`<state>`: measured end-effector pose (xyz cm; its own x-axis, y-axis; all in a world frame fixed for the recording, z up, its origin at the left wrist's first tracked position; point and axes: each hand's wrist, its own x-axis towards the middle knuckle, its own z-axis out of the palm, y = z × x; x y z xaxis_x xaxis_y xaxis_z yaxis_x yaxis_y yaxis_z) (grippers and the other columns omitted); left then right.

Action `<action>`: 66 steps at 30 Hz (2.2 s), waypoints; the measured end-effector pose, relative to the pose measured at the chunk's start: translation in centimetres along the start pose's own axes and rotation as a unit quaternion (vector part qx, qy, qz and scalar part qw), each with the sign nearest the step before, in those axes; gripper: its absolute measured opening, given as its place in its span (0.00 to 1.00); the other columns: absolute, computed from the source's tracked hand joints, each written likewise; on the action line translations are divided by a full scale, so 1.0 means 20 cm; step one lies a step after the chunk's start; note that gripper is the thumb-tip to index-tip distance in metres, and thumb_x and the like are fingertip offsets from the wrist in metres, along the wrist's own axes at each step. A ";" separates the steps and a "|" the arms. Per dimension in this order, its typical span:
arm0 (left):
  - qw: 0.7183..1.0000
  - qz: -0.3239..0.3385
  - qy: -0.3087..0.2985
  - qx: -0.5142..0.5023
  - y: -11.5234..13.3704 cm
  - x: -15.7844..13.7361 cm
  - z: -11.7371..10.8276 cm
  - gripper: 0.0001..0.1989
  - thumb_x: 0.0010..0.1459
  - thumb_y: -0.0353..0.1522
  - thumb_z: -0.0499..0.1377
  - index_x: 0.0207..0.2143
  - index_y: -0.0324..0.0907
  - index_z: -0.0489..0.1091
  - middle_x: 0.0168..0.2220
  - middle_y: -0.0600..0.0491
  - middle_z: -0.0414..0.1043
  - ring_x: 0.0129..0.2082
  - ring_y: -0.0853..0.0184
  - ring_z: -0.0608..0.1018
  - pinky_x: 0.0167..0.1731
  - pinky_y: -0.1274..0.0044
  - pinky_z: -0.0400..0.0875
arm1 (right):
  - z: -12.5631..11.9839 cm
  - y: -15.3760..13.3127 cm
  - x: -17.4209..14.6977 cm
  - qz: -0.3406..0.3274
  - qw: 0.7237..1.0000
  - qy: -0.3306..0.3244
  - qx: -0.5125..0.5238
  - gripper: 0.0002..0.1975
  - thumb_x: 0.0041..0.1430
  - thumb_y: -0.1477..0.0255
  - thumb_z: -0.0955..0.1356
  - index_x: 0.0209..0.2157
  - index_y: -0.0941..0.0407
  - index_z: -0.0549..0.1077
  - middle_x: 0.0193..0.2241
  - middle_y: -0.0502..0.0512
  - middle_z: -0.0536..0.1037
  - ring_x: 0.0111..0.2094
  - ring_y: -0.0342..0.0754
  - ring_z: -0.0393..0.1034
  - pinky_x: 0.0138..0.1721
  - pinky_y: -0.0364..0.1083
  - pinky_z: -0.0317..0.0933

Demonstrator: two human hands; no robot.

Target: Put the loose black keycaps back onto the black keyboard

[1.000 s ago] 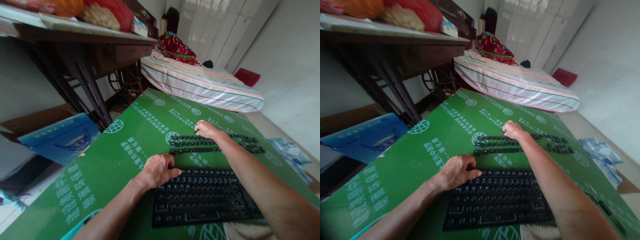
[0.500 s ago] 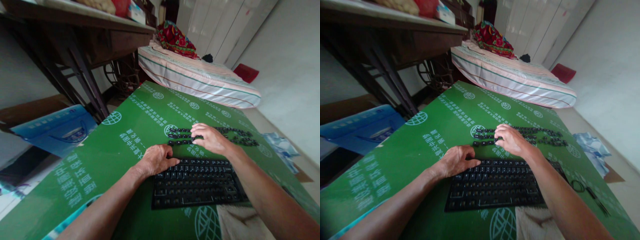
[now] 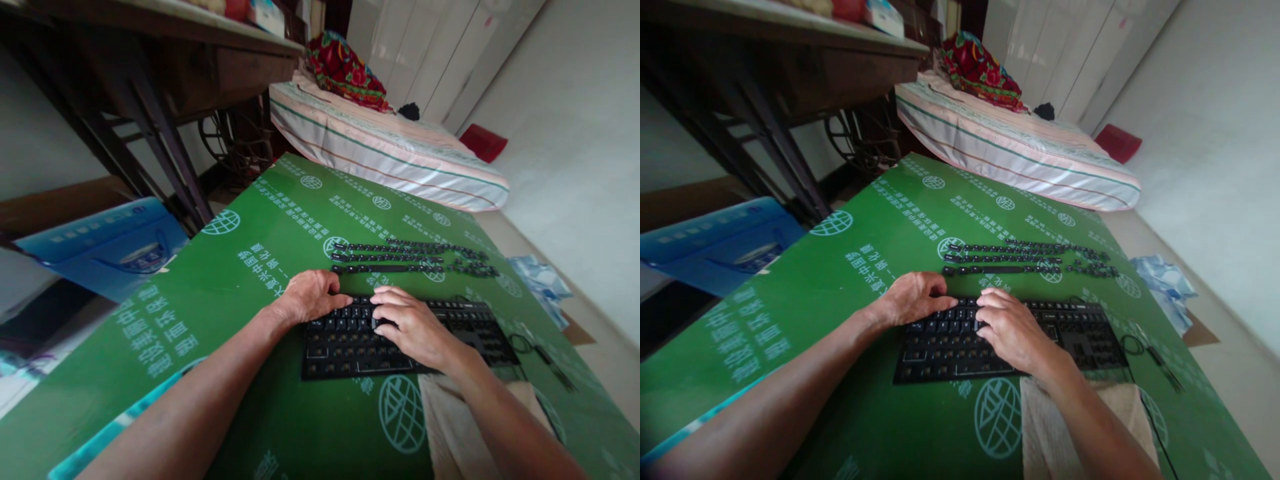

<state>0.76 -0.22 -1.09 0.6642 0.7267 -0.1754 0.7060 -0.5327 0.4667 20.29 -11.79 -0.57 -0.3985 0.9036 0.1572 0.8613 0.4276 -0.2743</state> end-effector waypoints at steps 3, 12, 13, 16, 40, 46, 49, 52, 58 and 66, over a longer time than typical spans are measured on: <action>1.000 0.004 0.003 -0.002 0.00 0.00 0.00 0.16 0.53 0.46 0.55 0.30 0.44 0.70 0.29 0.56 0.72 0.28 0.69 0.73 0.26 0.79 0.60 | 0.01 0.00 0.00 -0.009 1.000 -0.002 -0.018 0.02 0.54 0.77 0.68 0.31 0.56 0.74 0.43 0.59 0.75 0.53 0.52 0.64 0.55 0.54 0.61; 1.000 0.011 0.009 -0.003 0.00 0.00 0.01 0.15 0.53 0.46 0.56 0.30 0.44 0.70 0.29 0.55 0.72 0.28 0.68 0.73 0.26 0.78 0.60 | 0.02 -0.02 0.00 -0.011 0.999 0.001 -0.049 0.04 0.54 0.77 0.68 0.30 0.56 0.75 0.45 0.60 0.74 0.55 0.54 0.61 0.54 0.55 0.62; 1.000 0.013 0.011 -0.002 0.00 0.00 0.01 0.15 0.53 0.46 0.56 0.30 0.44 0.70 0.28 0.55 0.72 0.28 0.68 0.73 0.26 0.78 0.60 | 0.02 -0.02 0.00 -0.009 0.999 0.002 -0.050 0.04 0.54 0.78 0.68 0.30 0.56 0.75 0.45 0.60 0.74 0.54 0.54 0.61 0.53 0.55 0.62; 1.000 0.021 0.019 0.001 0.01 -0.01 0.01 0.16 0.53 0.47 0.55 0.30 0.43 0.69 0.28 0.55 0.71 0.27 0.67 0.72 0.25 0.78 0.59 | 0.02 -0.02 0.00 -0.004 0.999 0.002 -0.047 0.04 0.54 0.77 0.68 0.29 0.57 0.76 0.46 0.60 0.73 0.54 0.54 0.61 0.53 0.55 0.62; 0.985 0.158 0.069 -0.013 0.09 -0.03 0.10 0.19 0.49 0.41 0.63 0.39 0.40 0.67 0.40 0.49 0.68 0.43 0.60 0.70 0.41 0.72 0.67 | 0.02 -0.01 0.00 0.000 1.000 0.027 -0.011 0.06 0.55 0.76 0.68 0.27 0.56 0.78 0.43 0.60 0.76 0.53 0.54 0.63 0.53 0.55 0.62; 0.984 0.162 0.075 -0.012 0.09 -0.03 0.10 0.16 0.52 0.40 0.61 0.39 0.41 0.66 0.39 0.49 0.68 0.42 0.61 0.70 0.41 0.72 0.66 | 0.03 0.00 -0.01 0.004 0.998 0.052 0.023 0.06 0.54 0.77 0.68 0.28 0.55 0.78 0.43 0.59 0.76 0.52 0.53 0.65 0.52 0.56 0.63; 0.983 0.164 0.074 -0.017 0.08 -0.02 0.10 0.14 0.54 0.40 0.59 0.39 0.41 0.66 0.39 0.49 0.68 0.42 0.61 0.71 0.40 0.71 0.66 | 0.03 0.02 -0.02 0.016 0.996 0.067 0.050 0.06 0.54 0.77 0.68 0.30 0.54 0.78 0.45 0.59 0.75 0.51 0.53 0.66 0.52 0.56 0.63; 0.984 0.161 0.076 -0.022 0.08 -0.02 0.10 0.12 0.54 0.38 0.58 0.38 0.41 0.66 0.38 0.50 0.69 0.41 0.62 0.71 0.40 0.71 0.66 | 0.04 0.04 -0.04 0.022 0.994 0.083 0.067 0.06 0.54 0.76 0.68 0.31 0.54 0.77 0.46 0.58 0.75 0.52 0.53 0.65 0.52 0.57 0.62; 0.984 0.159 0.083 -0.019 0.09 -0.03 0.10 0.08 0.55 0.35 0.57 0.36 0.40 0.67 0.36 0.50 0.69 0.40 0.63 0.71 0.39 0.72 0.66 | 0.06 0.05 -0.05 0.019 0.993 0.094 0.067 0.04 0.53 0.76 0.69 0.31 0.54 0.77 0.47 0.59 0.74 0.54 0.54 0.63 0.53 0.56 0.62; 0.983 0.161 0.083 -0.022 0.09 -0.03 0.10 0.07 0.56 0.35 0.57 0.36 0.40 0.67 0.35 0.51 0.68 0.39 0.63 0.71 0.38 0.73 0.67 | 0.07 0.02 -0.04 0.019 0.996 0.080 0.042 0.05 0.53 0.76 0.69 0.30 0.54 0.78 0.47 0.60 0.74 0.53 0.55 0.63 0.52 0.57 0.62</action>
<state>2.09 -2.42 -1.85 0.7994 0.5866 0.1297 0.4525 -0.7299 0.5124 20.57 -12.34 -2.11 -0.3044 0.9066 0.2922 0.8432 0.3992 -0.3601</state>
